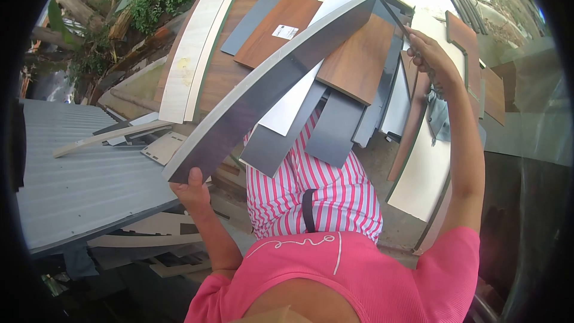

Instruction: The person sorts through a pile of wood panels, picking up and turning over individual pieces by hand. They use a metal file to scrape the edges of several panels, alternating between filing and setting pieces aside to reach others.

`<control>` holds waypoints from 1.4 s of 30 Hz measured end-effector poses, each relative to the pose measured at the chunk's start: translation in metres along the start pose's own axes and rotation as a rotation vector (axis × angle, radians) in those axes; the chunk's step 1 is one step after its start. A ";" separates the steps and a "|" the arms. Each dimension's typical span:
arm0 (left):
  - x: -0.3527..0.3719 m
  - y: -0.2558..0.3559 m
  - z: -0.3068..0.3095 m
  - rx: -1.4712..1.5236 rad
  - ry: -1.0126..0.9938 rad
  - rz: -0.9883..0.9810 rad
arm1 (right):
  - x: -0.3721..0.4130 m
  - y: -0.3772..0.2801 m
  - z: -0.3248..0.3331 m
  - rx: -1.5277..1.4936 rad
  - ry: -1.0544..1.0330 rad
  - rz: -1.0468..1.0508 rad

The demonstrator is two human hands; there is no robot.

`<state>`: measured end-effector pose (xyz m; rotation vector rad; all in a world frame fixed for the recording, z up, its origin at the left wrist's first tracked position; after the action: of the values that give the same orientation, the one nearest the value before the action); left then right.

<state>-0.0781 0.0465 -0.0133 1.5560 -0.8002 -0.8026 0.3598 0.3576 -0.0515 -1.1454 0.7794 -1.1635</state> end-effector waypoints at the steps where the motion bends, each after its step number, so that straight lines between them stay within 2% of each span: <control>1: -0.001 -0.001 0.002 -0.013 0.026 0.000 | 0.002 0.002 0.000 0.003 0.009 -0.078; 5: -0.002 -0.009 0.009 -0.024 0.050 -0.012 | 0.012 0.030 -0.009 -0.061 -0.138 -0.205; 8: -0.003 -0.015 0.010 0.038 0.048 0.046 | 0.016 0.020 -0.017 -0.203 -0.020 -0.149; 12: -0.003 -0.013 0.006 0.103 0.044 0.052 | 0.033 0.039 -0.041 -0.140 -0.095 -0.210; 15: -0.004 -0.015 0.007 0.122 0.054 0.066 | 0.029 0.045 -0.036 -0.118 -0.077 -0.201; 18: -0.004 -0.015 0.007 0.130 0.061 0.107 | 0.030 0.036 -0.035 -0.106 -0.005 -0.107; 20: -0.005 -0.013 0.004 0.141 0.064 0.120 | 0.034 0.040 -0.041 -0.052 -0.080 -0.137; 23: -0.004 -0.013 0.009 0.079 0.202 0.231 | 0.032 0.048 -0.034 -0.019 -0.065 -0.115; 26: -0.005 -0.014 0.006 0.140 0.155 0.362 | 0.038 0.030 -0.045 0.050 -0.018 -0.052; 28: -0.005 -0.017 0.006 0.206 0.174 0.431 | 0.047 0.002 -0.056 0.133 0.058 0.138; 30: -0.004 -0.014 0.004 0.276 0.157 0.497 | 0.063 -0.017 -0.081 0.184 0.033 0.106; 31: -0.002 -0.012 0.003 0.336 0.113 0.552 | 0.073 -0.030 -0.095 0.251 0.054 0.193; 32: -0.001 -0.007 0.008 0.339 0.157 0.548 | 0.084 -0.041 -0.107 0.312 0.078 0.288; 33: 0.000 -0.005 0.006 0.419 0.123 0.617 | 0.094 -0.043 -0.121 0.307 0.033 0.290; 36: -0.001 -0.001 0.007 0.561 0.072 0.708 | 0.130 -0.063 -0.171 0.339 -0.132 0.574; 38: 0.002 0.003 -0.005 0.757 -0.053 0.870 | 0.159 -0.100 -0.209 0.293 -0.269 0.975; 40: 0.005 -0.001 -0.002 0.803 -0.050 0.897 | 0.179 -0.109 -0.235 0.303 -0.363 1.108; 42: 0.012 -0.003 -0.002 0.853 -0.050 0.933 | 0.187 -0.116 -0.248 0.303 -0.392 1.114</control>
<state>-0.0694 0.0378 -0.0171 1.5790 -1.8601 0.2443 0.1457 0.1108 0.0075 -0.4875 0.7282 -0.0988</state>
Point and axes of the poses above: each hand's wrist, its own x-axis away from the middle knuckle, its own z-axis out of the back of the hand, y = z × x, the point moved 6 cm from there along -x, towards the middle knuckle, and after that the axes turned 14 degrees about z, right-handed, at the moved point
